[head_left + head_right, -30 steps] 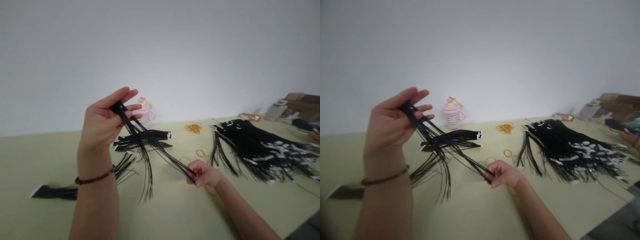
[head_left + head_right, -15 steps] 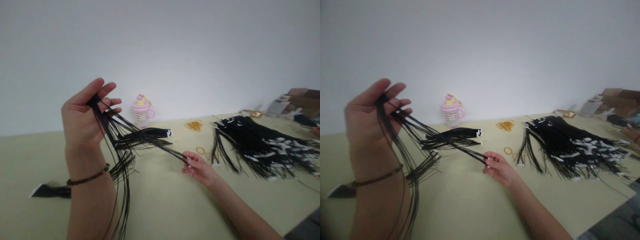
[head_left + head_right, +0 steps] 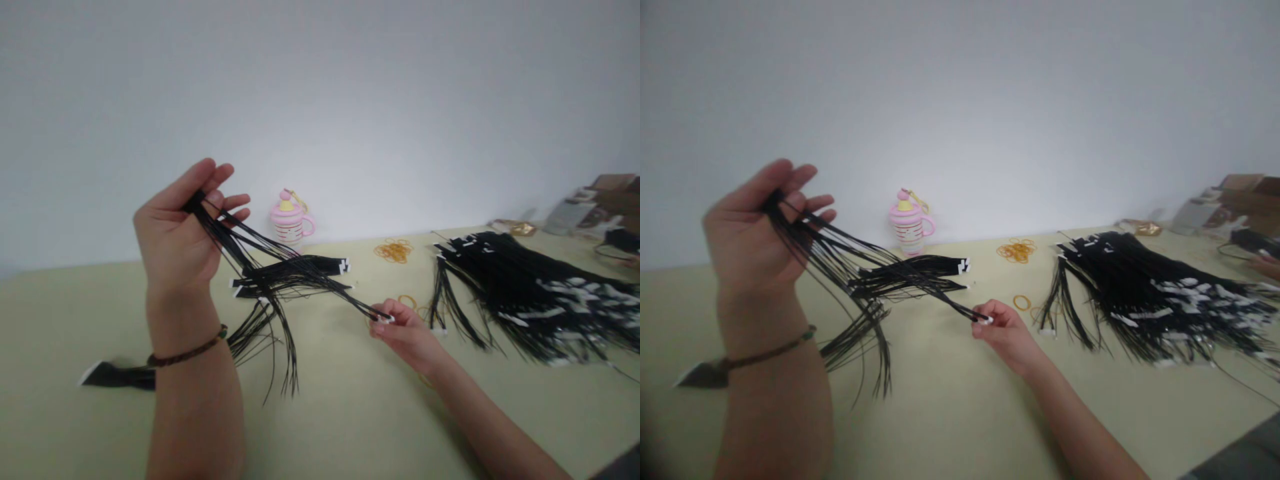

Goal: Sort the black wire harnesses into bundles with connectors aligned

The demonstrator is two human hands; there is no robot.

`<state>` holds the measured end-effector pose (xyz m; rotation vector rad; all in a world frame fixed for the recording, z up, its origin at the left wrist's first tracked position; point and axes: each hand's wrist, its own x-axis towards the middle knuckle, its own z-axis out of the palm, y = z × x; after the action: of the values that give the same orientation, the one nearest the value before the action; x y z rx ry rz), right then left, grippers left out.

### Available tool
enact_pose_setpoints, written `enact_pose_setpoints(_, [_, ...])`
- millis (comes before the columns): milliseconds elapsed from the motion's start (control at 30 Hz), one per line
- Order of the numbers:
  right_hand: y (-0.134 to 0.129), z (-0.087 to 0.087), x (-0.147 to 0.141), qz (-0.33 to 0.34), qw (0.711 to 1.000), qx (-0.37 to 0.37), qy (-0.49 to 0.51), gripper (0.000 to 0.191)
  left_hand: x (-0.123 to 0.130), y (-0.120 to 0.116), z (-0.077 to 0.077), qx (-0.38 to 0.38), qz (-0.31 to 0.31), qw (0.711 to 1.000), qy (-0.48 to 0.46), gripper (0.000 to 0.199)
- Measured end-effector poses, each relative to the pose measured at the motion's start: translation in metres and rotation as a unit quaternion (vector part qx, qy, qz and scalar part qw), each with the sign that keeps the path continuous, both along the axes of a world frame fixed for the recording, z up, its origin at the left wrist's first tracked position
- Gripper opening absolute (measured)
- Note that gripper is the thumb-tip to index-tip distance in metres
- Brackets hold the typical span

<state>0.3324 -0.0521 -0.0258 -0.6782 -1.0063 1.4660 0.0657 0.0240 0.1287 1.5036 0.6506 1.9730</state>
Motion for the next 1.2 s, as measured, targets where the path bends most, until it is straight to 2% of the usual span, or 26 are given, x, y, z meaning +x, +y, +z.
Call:
enact_pose_setpoints(100, [-0.001,0.001,-0.002,-0.016,0.999,0.001,-0.038,0.029,-0.001,-0.002,0.0,-0.007,0.019,1.0,0.01,0.031])
enact_pose_setpoints(233, [-0.003,0.001,-0.003,0.002,0.996,0.019,-0.083,0.026,-0.003,0.001,-0.001,-0.007,0.016,1.0,0.011,0.031])
enact_pose_setpoints(467, [-0.003,-0.001,0.002,0.03,0.994,0.08,-0.064,0.023,-0.005,0.01,-0.003,0.026,0.006,0.999,-0.037,0.033])
enact_pose_setpoints(633, [-0.003,-0.001,0.003,0.011,0.995,0.074,-0.067,0.015,-0.009,0.0,-0.003,0.041,-0.012,0.999,-0.028,0.026])
enact_pose_setpoints(767, [-0.001,-0.002,0.001,0.012,0.997,0.057,-0.058,0.028,-0.012,-0.007,-0.001,0.017,-0.007,1.0,-0.01,0.022])
enact_pose_setpoints(867, [0.0,-0.003,0.001,0.006,0.997,0.054,-0.051,0.035,-0.014,-0.004,-0.002,0.01,-0.005,1.0,0.009,0.019])
enact_pose_setpoints(967, [0.0,-0.004,0.001,0.002,0.997,0.051,-0.059,0.036,-0.015,0.002,-0.004,0.046,-0.015,0.999,-0.013,0.019])
enact_pose_setpoints(1100, [-0.001,-0.004,0.002,-0.007,0.996,0.04,-0.08,0.031,-0.016,0.005,-0.005,0.041,-0.034,0.999,-0.004,0.019])
enact_pose_setpoints(1200, [-0.001,-0.003,0.0,-0.01,0.995,0.008,-0.096,0.025,-0.016,0.006,-0.005,0.045,-0.026,0.999,-0.01,0.019])
